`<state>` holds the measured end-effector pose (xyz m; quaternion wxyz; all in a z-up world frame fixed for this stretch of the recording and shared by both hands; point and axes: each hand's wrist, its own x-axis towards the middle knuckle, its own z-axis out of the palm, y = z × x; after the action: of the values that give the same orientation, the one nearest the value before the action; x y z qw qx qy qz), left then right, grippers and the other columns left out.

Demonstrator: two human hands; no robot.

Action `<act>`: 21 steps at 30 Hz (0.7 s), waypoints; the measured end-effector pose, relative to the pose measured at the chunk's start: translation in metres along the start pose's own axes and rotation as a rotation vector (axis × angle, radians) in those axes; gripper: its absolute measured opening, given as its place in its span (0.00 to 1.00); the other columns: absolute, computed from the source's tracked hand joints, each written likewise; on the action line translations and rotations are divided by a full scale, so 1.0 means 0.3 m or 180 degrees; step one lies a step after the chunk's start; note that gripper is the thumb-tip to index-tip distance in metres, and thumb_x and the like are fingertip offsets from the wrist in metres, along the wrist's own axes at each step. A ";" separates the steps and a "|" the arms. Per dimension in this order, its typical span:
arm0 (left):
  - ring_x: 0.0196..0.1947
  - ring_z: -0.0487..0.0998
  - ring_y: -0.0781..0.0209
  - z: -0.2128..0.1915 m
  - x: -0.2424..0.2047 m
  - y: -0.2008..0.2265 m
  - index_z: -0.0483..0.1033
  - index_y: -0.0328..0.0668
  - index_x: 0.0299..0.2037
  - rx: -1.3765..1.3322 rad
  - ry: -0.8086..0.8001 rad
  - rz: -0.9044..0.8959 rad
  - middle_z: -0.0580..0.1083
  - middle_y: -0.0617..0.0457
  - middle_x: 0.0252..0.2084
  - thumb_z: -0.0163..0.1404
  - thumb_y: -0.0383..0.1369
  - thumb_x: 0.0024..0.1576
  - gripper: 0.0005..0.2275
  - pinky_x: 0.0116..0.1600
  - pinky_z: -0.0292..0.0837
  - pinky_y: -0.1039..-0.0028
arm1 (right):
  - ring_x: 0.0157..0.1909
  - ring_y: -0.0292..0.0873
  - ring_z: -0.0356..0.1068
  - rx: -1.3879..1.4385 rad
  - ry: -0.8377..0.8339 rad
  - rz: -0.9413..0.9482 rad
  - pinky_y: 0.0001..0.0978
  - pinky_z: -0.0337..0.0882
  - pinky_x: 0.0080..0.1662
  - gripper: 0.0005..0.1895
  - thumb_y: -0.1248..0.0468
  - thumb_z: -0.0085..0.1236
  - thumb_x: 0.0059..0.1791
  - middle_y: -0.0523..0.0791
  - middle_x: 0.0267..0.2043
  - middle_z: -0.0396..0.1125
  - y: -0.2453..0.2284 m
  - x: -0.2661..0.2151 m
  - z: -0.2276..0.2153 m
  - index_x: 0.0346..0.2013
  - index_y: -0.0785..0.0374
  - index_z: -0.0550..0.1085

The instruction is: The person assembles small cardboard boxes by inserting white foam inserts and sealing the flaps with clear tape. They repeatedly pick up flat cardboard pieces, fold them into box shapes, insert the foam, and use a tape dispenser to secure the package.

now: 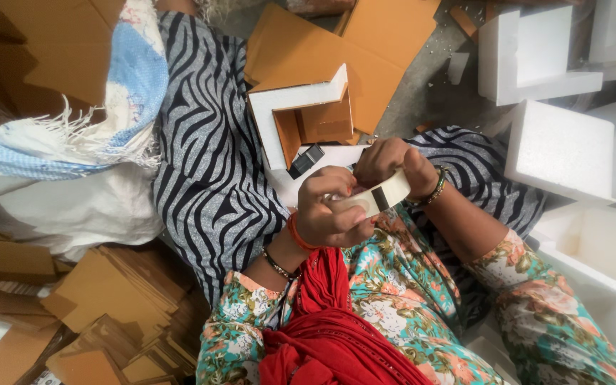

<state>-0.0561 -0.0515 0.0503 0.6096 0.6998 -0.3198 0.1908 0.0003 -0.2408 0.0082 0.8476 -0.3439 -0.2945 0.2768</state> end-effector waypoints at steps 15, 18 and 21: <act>0.40 0.71 0.62 -0.023 -0.039 -0.020 0.74 0.63 0.47 0.0136 -0.0337 -0.0318 0.62 0.52 0.45 0.63 0.34 0.57 0.12 0.40 0.70 0.74 | 0.17 0.48 0.57 0.0064 0.0311 0.0014 0.41 0.56 0.25 0.41 0.35 0.35 0.57 0.53 0.14 0.61 0.004 0.001 0.010 0.12 0.63 0.62; 0.40 0.70 0.62 -0.018 -0.046 -0.027 0.73 0.62 0.47 0.0155 -0.0329 -0.0372 0.62 0.52 0.46 0.63 0.34 0.58 0.12 0.41 0.70 0.74 | 0.19 0.50 0.60 0.0047 0.0372 0.0003 0.41 0.59 0.28 0.41 0.36 0.34 0.57 0.54 0.16 0.62 0.017 -0.006 0.002 0.13 0.63 0.62; 0.38 0.69 0.63 -0.004 -0.052 -0.040 0.74 0.59 0.45 -0.0009 -0.0167 -0.0526 0.62 0.52 0.45 0.62 0.33 0.55 0.12 0.40 0.68 0.74 | 0.20 0.50 0.61 0.0115 0.0429 0.0088 0.40 0.61 0.29 0.42 0.35 0.33 0.58 0.54 0.17 0.64 0.032 -0.018 -0.012 0.13 0.65 0.65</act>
<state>-0.0591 -0.0464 0.0314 0.6156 0.7277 -0.2772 0.1210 -0.0034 -0.2399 -0.0027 0.8676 -0.3505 -0.2269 0.2700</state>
